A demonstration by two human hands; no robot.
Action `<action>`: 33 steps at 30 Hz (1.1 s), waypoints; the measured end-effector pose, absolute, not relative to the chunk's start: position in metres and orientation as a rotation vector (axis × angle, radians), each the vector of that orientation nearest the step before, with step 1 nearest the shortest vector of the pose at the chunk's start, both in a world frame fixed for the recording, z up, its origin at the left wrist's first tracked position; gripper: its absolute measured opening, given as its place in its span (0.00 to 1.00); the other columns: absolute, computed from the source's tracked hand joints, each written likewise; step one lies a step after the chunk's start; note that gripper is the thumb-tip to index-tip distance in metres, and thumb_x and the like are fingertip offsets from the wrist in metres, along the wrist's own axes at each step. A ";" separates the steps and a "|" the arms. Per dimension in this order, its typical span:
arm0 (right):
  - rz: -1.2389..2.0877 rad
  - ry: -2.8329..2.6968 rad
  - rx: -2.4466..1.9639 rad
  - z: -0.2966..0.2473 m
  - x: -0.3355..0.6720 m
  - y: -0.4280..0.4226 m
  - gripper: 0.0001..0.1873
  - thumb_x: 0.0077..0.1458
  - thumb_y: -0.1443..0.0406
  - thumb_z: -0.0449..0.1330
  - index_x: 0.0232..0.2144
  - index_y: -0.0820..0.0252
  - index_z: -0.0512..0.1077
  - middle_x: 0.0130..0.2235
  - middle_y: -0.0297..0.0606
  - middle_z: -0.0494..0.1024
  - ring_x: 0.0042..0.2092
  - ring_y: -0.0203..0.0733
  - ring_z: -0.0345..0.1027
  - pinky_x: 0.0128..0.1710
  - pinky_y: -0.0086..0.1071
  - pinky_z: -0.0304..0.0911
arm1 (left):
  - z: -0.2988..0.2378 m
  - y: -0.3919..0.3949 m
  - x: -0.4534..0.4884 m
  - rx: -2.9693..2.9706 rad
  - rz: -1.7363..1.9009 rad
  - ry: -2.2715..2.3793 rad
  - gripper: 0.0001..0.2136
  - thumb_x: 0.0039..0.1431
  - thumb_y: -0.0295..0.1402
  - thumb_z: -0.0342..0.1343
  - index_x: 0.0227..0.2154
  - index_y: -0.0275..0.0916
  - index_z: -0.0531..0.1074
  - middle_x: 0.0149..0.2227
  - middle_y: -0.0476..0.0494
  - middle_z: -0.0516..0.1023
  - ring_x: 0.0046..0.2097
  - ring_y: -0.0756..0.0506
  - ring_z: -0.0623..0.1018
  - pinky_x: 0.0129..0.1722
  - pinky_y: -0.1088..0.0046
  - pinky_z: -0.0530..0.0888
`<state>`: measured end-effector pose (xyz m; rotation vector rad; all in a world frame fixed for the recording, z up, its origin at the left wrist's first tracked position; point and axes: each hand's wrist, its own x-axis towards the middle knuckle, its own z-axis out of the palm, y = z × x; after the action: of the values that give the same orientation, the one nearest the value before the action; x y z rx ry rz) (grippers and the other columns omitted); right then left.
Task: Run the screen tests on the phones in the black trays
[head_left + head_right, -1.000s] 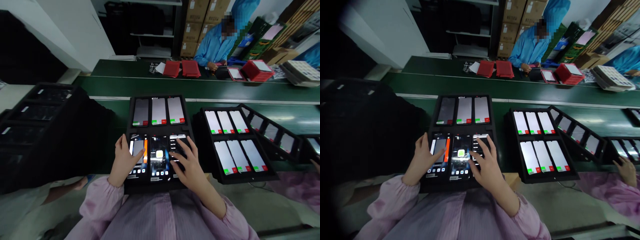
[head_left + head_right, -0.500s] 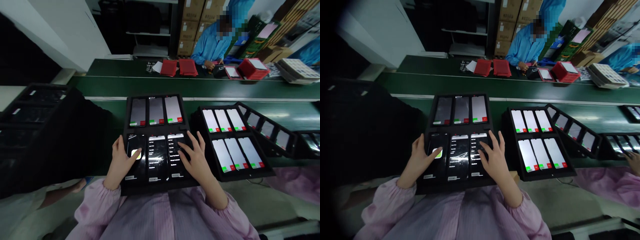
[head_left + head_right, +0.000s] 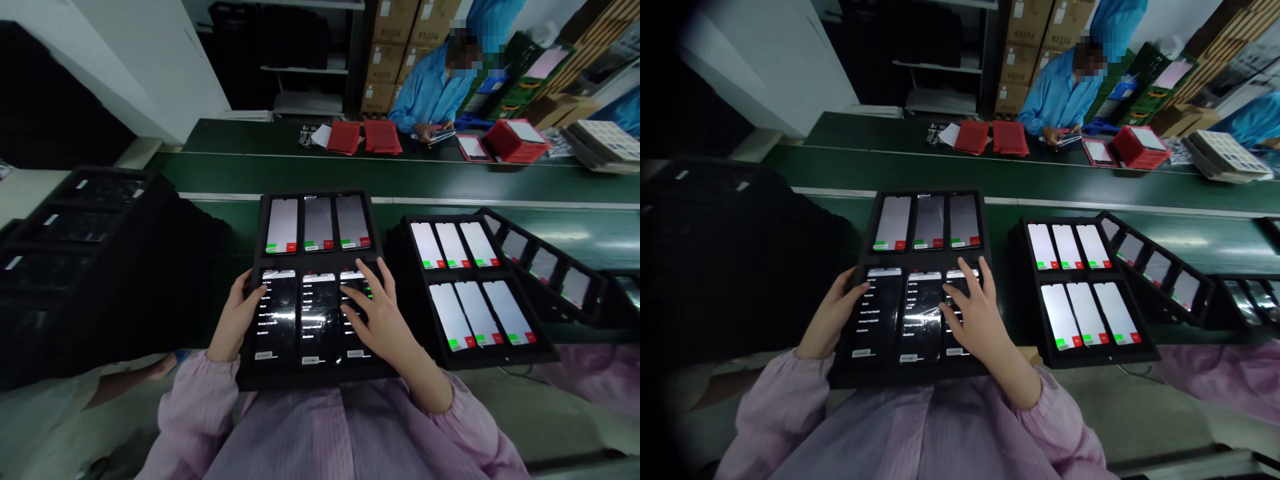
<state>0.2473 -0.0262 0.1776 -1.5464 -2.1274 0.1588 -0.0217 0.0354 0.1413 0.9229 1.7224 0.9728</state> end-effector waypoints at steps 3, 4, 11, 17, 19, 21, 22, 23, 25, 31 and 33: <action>0.178 -2.208 -1.521 0.180 0.244 -0.022 0.17 0.67 0.63 0.60 0.55 0.57 0.80 0.72 0.48 0.63 0.76 0.69 0.44 0.66 0.65 0.63 | 0.139 0.037 -0.023 0.932 0.935 1.726 0.31 0.51 0.42 0.63 0.60 0.43 0.70 0.56 0.38 0.78 0.58 0.38 0.78 0.62 0.57 0.72; 0.186 -2.236 -1.517 0.180 0.243 -0.020 0.17 0.67 0.63 0.60 0.55 0.57 0.80 0.72 0.48 0.63 0.75 0.69 0.44 0.66 0.65 0.63 | 0.140 0.037 -0.023 0.935 0.930 1.722 0.31 0.52 0.42 0.63 0.60 0.44 0.70 0.56 0.39 0.78 0.58 0.38 0.78 0.61 0.57 0.73; 0.220 -2.328 -1.503 0.180 0.235 -0.011 0.16 0.66 0.61 0.61 0.53 0.57 0.81 0.72 0.48 0.63 0.75 0.71 0.46 0.65 0.67 0.63 | 0.155 0.031 -0.020 0.729 0.942 1.688 0.30 0.50 0.44 0.62 0.58 0.45 0.74 0.53 0.44 0.81 0.52 0.39 0.80 0.51 0.62 0.77; 0.190 -2.254 -1.433 0.184 0.240 -0.019 0.15 0.68 0.62 0.58 0.52 0.58 0.80 0.70 0.49 0.67 0.75 0.69 0.46 0.64 0.66 0.65 | 0.156 0.025 -0.033 0.801 0.953 1.665 0.27 0.46 0.41 0.60 0.52 0.44 0.78 0.55 0.44 0.82 0.57 0.36 0.78 0.55 0.61 0.76; 0.192 -2.179 -1.406 0.190 0.242 -0.026 0.14 0.69 0.64 0.57 0.50 0.57 0.80 0.67 0.46 0.72 0.74 0.65 0.50 0.63 0.63 0.67 | 0.156 0.023 -0.040 0.832 0.950 1.630 0.28 0.43 0.40 0.61 0.51 0.43 0.79 0.55 0.43 0.82 0.59 0.35 0.77 0.57 0.60 0.75; 0.214 -2.094 -1.390 0.196 0.242 -0.033 0.12 0.68 0.66 0.56 0.45 0.55 0.80 0.61 0.45 0.78 0.69 0.60 0.61 0.59 0.58 0.72 | 0.157 0.022 -0.045 0.848 0.932 1.600 0.29 0.41 0.41 0.61 0.51 0.42 0.79 0.55 0.42 0.82 0.60 0.33 0.77 0.59 0.59 0.75; 0.227 -2.052 -1.384 0.199 0.242 -0.036 0.10 0.68 0.67 0.56 0.41 0.55 0.79 0.57 0.45 0.81 0.64 0.57 0.68 0.56 0.55 0.74 | 0.157 0.022 -0.046 0.852 0.915 1.591 0.30 0.41 0.42 0.62 0.52 0.42 0.79 0.55 0.42 0.82 0.60 0.33 0.77 0.59 0.58 0.74; 0.245 -2.015 -1.374 0.201 0.242 -0.039 0.10 0.68 0.68 0.56 0.37 0.55 0.77 0.54 0.45 0.83 0.58 0.54 0.73 0.52 0.50 0.76 | 0.158 0.022 -0.047 0.854 0.894 1.589 0.31 0.41 0.42 0.62 0.52 0.42 0.78 0.55 0.41 0.82 0.60 0.33 0.77 0.59 0.57 0.74; 0.304 -1.969 -1.353 0.204 0.241 -0.044 0.12 0.68 0.68 0.55 0.32 0.54 0.73 0.44 0.43 0.86 0.47 0.48 0.78 0.44 0.41 0.77 | 0.158 0.022 -0.046 0.848 0.860 1.599 0.32 0.41 0.42 0.62 0.54 0.42 0.77 0.56 0.41 0.82 0.59 0.32 0.77 0.59 0.55 0.74; 0.508 -2.040 -1.447 0.199 0.238 -0.050 0.15 0.72 0.64 0.51 0.45 0.58 0.78 0.28 0.34 0.82 0.27 0.36 0.77 0.26 0.27 0.68 | 0.151 0.024 -0.040 0.876 0.880 1.621 0.31 0.42 0.43 0.63 0.54 0.43 0.76 0.56 0.40 0.81 0.60 0.33 0.77 0.60 0.55 0.74; 0.524 -2.083 -1.480 0.197 0.235 -0.049 0.16 0.72 0.64 0.51 0.49 0.58 0.78 0.35 0.38 0.86 0.27 0.36 0.78 0.26 0.27 0.68 | 0.145 0.025 -0.038 0.891 0.878 1.637 0.32 0.44 0.45 0.64 0.55 0.42 0.75 0.57 0.39 0.80 0.59 0.34 0.77 0.60 0.55 0.74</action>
<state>0.2353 -0.0492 0.1966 -1.4804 -2.0828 0.5240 -0.0384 0.0251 0.1455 0.8912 1.6366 0.8785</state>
